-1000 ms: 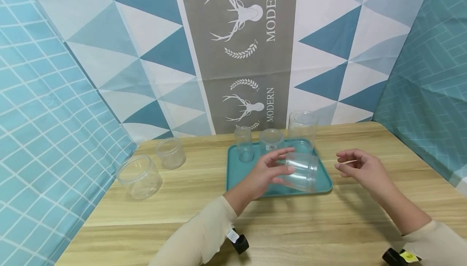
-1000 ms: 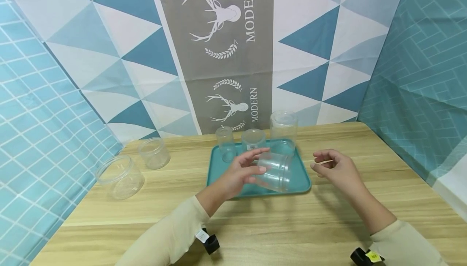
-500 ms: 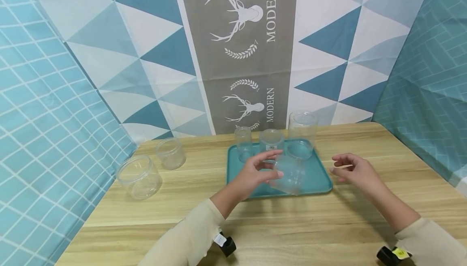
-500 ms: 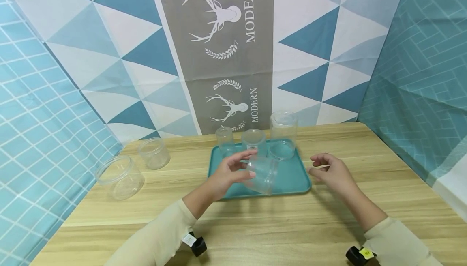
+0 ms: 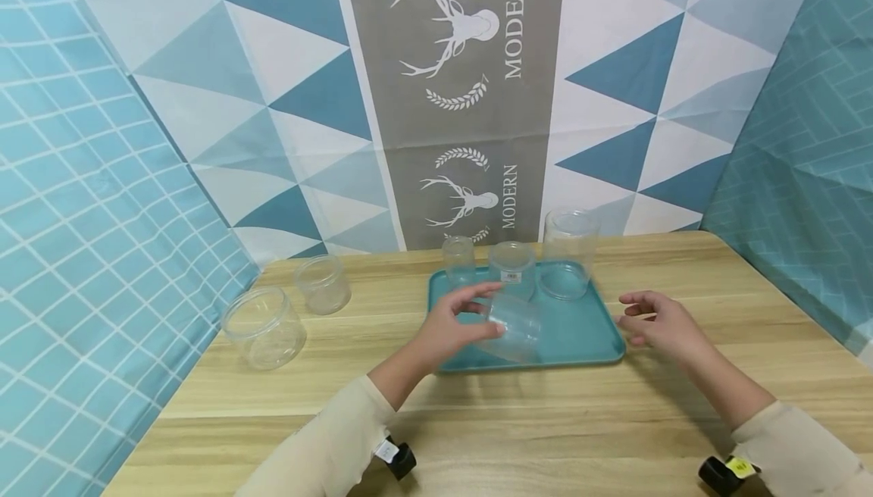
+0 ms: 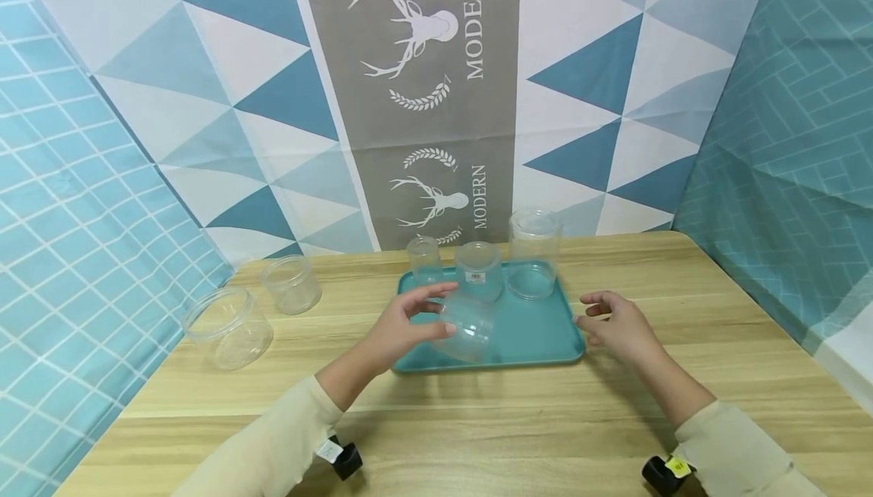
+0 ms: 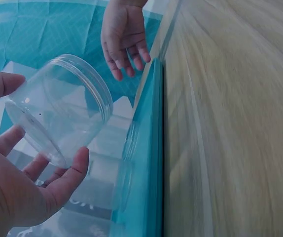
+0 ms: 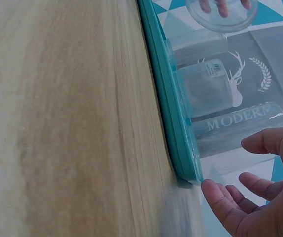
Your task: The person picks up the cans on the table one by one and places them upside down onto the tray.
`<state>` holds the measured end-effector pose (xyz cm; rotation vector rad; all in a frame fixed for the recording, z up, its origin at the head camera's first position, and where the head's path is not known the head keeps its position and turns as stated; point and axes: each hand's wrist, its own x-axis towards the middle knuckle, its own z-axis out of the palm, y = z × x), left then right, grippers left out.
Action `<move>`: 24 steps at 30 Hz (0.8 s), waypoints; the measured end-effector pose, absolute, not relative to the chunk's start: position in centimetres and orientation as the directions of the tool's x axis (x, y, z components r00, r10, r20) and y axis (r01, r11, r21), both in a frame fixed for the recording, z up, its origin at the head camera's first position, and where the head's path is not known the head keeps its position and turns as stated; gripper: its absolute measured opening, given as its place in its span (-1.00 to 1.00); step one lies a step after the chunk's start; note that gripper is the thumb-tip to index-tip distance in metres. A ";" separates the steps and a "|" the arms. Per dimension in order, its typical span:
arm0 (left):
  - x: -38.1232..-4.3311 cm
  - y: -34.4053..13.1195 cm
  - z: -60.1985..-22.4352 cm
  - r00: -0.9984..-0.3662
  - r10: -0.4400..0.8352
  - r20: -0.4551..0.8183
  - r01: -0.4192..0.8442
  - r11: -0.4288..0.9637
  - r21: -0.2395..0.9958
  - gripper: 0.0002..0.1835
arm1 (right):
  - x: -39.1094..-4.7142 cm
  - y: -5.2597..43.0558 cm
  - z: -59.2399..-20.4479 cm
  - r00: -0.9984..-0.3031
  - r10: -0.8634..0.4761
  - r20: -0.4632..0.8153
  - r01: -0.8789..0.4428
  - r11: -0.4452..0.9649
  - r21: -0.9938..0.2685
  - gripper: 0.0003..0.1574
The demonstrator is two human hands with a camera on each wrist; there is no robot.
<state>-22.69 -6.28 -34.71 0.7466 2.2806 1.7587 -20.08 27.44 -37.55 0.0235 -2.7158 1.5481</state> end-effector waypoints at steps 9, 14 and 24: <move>-22.8 -7.8 -34.5 -0.851 0.435 0.295 0.458 0.339 0.822 -0.36 | -20.5 27.6 -37.8 -0.996 -0.045 -0.071 0.039 0.499 -0.866 -0.27; -23.0 -8.3 -34.5 -0.842 0.426 0.331 0.516 0.454 0.727 -0.35 | -20.7 27.7 -38.1 -0.993 -0.054 -0.107 0.064 0.515 -0.855 -0.25; -23.6 -8.8 -34.2 -0.818 0.456 0.350 0.575 0.656 0.489 -0.38 | -21.2 27.8 -38.5 -0.992 -0.079 -0.102 0.046 0.523 -0.851 -0.23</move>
